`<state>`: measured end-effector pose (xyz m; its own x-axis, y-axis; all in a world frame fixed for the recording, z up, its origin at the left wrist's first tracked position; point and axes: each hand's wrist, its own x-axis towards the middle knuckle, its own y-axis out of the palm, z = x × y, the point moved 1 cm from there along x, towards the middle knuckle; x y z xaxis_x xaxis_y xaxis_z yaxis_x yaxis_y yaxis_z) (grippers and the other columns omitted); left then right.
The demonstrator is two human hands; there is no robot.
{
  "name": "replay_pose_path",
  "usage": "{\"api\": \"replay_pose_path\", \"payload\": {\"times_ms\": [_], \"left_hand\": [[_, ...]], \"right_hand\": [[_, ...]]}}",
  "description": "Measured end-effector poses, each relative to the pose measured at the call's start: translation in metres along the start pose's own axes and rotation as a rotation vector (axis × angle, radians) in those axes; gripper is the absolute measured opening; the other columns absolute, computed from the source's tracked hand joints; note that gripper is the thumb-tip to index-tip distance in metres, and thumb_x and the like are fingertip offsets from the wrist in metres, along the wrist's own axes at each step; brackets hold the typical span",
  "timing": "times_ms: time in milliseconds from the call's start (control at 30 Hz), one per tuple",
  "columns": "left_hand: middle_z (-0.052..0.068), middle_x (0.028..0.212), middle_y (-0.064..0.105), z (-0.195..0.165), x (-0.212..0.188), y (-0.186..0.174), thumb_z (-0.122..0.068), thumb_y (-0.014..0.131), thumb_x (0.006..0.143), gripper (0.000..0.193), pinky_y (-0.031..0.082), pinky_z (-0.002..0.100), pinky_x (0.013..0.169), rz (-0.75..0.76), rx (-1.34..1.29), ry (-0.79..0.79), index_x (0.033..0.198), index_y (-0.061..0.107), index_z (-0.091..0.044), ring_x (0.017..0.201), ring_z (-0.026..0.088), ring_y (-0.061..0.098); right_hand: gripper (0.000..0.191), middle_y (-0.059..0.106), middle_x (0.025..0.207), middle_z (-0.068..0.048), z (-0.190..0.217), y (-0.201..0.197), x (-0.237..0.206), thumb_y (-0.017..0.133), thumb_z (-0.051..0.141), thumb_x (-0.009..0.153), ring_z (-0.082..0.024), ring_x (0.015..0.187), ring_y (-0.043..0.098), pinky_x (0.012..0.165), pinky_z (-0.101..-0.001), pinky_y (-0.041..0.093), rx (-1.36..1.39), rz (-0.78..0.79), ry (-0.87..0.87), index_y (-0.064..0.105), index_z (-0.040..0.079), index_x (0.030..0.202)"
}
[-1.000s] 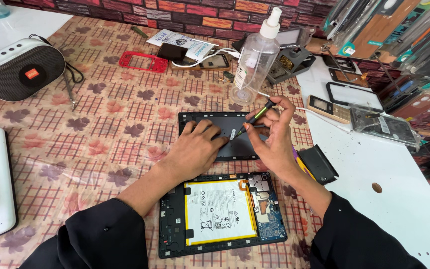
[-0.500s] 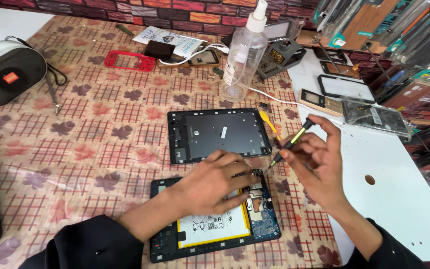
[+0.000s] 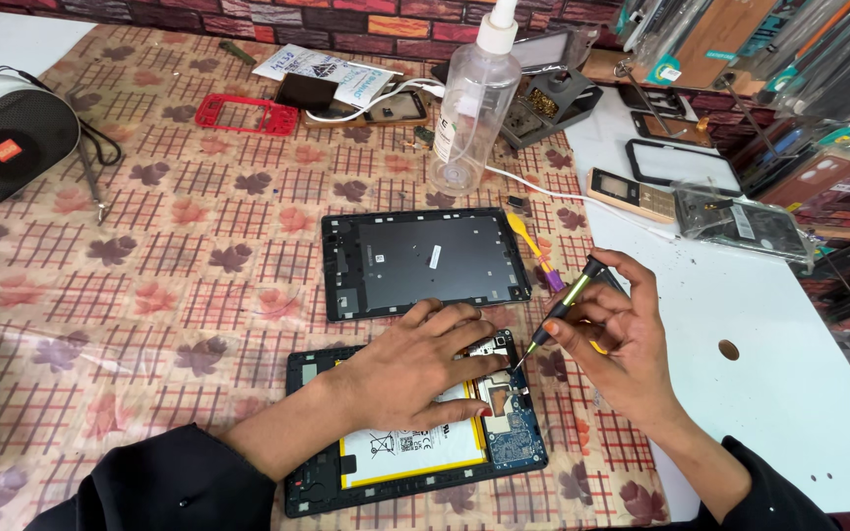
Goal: The person uses a screwdriver to remove screws from a disassembled tablet and places them on the back cover. The person then uses a prying tool to lift and disconnect internal components near the battery.
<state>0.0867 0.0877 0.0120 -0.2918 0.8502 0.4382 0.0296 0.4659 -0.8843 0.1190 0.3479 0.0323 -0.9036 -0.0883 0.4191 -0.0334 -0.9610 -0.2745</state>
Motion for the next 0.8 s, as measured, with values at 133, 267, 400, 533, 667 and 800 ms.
{"api": "replay_pose_path", "payload": {"times_ms": [133, 267, 400, 533, 667, 800], "left_hand": [[0.015, 0.142, 0.055, -0.0003, 0.0, 0.0012, -0.051, 0.052, 0.101, 0.054, 0.033, 0.049, 0.111, 0.027, -0.006, -0.004, 0.135, 0.067, -0.011, 0.139, 0.032, 0.043], [0.016, 0.142, 0.056, -0.0005, -0.0003, 0.0013, -0.051, 0.052, 0.102, 0.054, 0.034, 0.049, 0.111, 0.001, 0.011, 0.017, 0.135, 0.067, -0.011, 0.14, 0.033, 0.044], [0.016, 0.141, 0.057, -0.0003, -0.0008, 0.0026, -0.052, 0.051, 0.102, 0.052, 0.034, 0.049, 0.11, -0.003, 0.014, 0.032, 0.134, 0.067, -0.014, 0.14, 0.033, 0.044], [0.015, 0.141, 0.057, 0.0004, -0.0005, 0.0036, -0.052, 0.05, 0.101, 0.052, 0.034, 0.049, 0.11, -0.001, 0.024, 0.042, 0.135, 0.067, -0.016, 0.14, 0.033, 0.044], [0.014, 0.139, 0.058, -0.0002, -0.0011, 0.0033, -0.051, 0.051, 0.101, 0.051, 0.034, 0.048, 0.111, 0.015, 0.04, 0.035, 0.132, 0.068, -0.015, 0.14, 0.032, 0.045], [0.013, 0.137, 0.06, -0.001, -0.0016, 0.0021, -0.05, 0.051, 0.102, 0.051, 0.034, 0.047, 0.111, 0.005, 0.028, 0.034, 0.132, 0.068, -0.012, 0.139, 0.03, 0.046]], "right_hand": [[0.082, 0.067, 0.103, -0.01, 0.001, 0.0004, 0.0003, 0.07, -0.009, 0.088, -0.015, 0.094, 0.07, 0.078, -0.0258, 0.06, -0.038, 0.013, -0.006, 0.025, 0.012, 0.153], [0.081, 0.067, 0.101, -0.01, 0.0011, 0.0014, 0.0003, 0.07, -0.009, 0.088, -0.015, 0.093, 0.069, 0.076, -0.025, 0.058, -0.031, 0.007, 0.01, 0.026, 0.012, 0.154], [0.081, 0.067, 0.103, -0.01, 0.0016, 0.0017, -0.0002, 0.07, -0.009, 0.088, -0.014, 0.094, 0.069, 0.078, -0.0247, 0.058, -0.035, 0.0, 0.0, 0.026, 0.012, 0.153], [0.08, 0.067, 0.105, -0.009, 0.0014, 0.0011, -0.0006, 0.07, -0.009, 0.088, -0.014, 0.095, 0.069, 0.078, -0.0252, 0.059, -0.023, -0.015, 0.006, 0.026, 0.011, 0.152], [0.081, 0.066, 0.103, -0.009, 0.0004, 0.0017, -0.0008, 0.07, -0.01, 0.088, -0.014, 0.093, 0.069, 0.077, -0.0256, 0.058, -0.037, -0.029, 0.017, 0.026, 0.012, 0.153], [0.082, 0.065, 0.105, -0.01, -0.0001, 0.0027, -0.0011, 0.07, -0.011, 0.088, -0.014, 0.094, 0.069, 0.08, -0.0264, 0.059, -0.015, -0.033, -0.011, 0.025, 0.011, 0.153]]}}
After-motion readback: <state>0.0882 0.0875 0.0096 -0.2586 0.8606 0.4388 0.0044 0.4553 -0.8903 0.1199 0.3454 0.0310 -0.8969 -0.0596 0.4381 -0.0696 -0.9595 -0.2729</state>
